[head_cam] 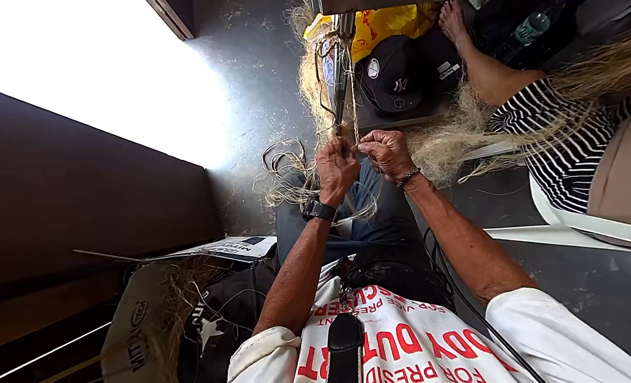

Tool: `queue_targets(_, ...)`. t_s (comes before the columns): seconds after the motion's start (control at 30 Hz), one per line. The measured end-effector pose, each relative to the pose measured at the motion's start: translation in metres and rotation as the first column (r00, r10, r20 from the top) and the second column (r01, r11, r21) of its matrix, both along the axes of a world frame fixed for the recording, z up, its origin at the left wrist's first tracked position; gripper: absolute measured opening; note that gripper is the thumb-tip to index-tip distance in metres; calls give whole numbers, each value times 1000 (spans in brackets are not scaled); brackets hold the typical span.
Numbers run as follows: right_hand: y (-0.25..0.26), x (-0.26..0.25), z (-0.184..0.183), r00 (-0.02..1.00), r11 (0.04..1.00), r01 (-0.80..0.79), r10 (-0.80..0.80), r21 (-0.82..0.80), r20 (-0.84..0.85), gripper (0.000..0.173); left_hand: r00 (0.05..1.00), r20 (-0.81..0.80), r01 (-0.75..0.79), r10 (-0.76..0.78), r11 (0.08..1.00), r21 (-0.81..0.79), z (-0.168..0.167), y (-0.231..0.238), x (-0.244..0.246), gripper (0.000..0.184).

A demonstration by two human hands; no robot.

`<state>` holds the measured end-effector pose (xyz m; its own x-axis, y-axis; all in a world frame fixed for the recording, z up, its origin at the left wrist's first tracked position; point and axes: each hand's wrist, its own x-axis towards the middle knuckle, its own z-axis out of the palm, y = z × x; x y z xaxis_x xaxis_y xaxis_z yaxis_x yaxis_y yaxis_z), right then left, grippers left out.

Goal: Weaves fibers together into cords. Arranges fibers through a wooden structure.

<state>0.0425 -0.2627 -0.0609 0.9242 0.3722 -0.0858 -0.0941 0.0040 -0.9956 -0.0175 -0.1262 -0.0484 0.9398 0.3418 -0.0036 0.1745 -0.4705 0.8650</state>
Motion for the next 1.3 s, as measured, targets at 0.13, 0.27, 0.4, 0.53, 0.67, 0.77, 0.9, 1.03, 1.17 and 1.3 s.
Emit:
queue_targets(0.13,3,1,-7,953,966,63,17,-252,303,5,983,173,21,-58,978,206,0,-10,-39,6)
queue_targets(0.27,10,-6,-12,974,973,30,22,-229,224,9,979,203,-38,-4,979,202,-17,-30,-50,5)
queue_targets(0.4,14,-14,-5,994,999,-1,-3,-36,-106,10,989,125,53,-77,981,188,-30,-35,-63,8)
queue_targets(0.53,10,-12,-6,976,997,-21,38,79,-215,8,982,183,12,-50,979,201,-18,-18,-67,20)
queue_targets(0.67,9,-11,-2,983,997,-37,50,73,-178,9,990,43,134,-138,988,71,1,-1,-44,48)
queue_targets(0.77,5,-8,3,992,997,-71,74,35,-101,9,975,-103,144,-199,909,-392,14,8,-33,19)
queue_targets(0.9,-20,4,-1,998,997,-56,55,-56,-16,8,998,-8,31,-60,614,-789,1,76,-47,20)
queue_targets(1.03,-40,19,-2,999,989,-20,27,-147,47,8,854,103,-123,510,390,-913,-11,202,-110,29)
queue_targets(1.17,-37,18,-6,998,989,-41,49,-144,48,8,420,-25,-700,907,307,-645,23,260,-154,23)
queue_targets(1.3,-20,8,-7,998,996,-68,68,-58,-7,7,819,93,-532,567,810,-247,54,200,-134,39)
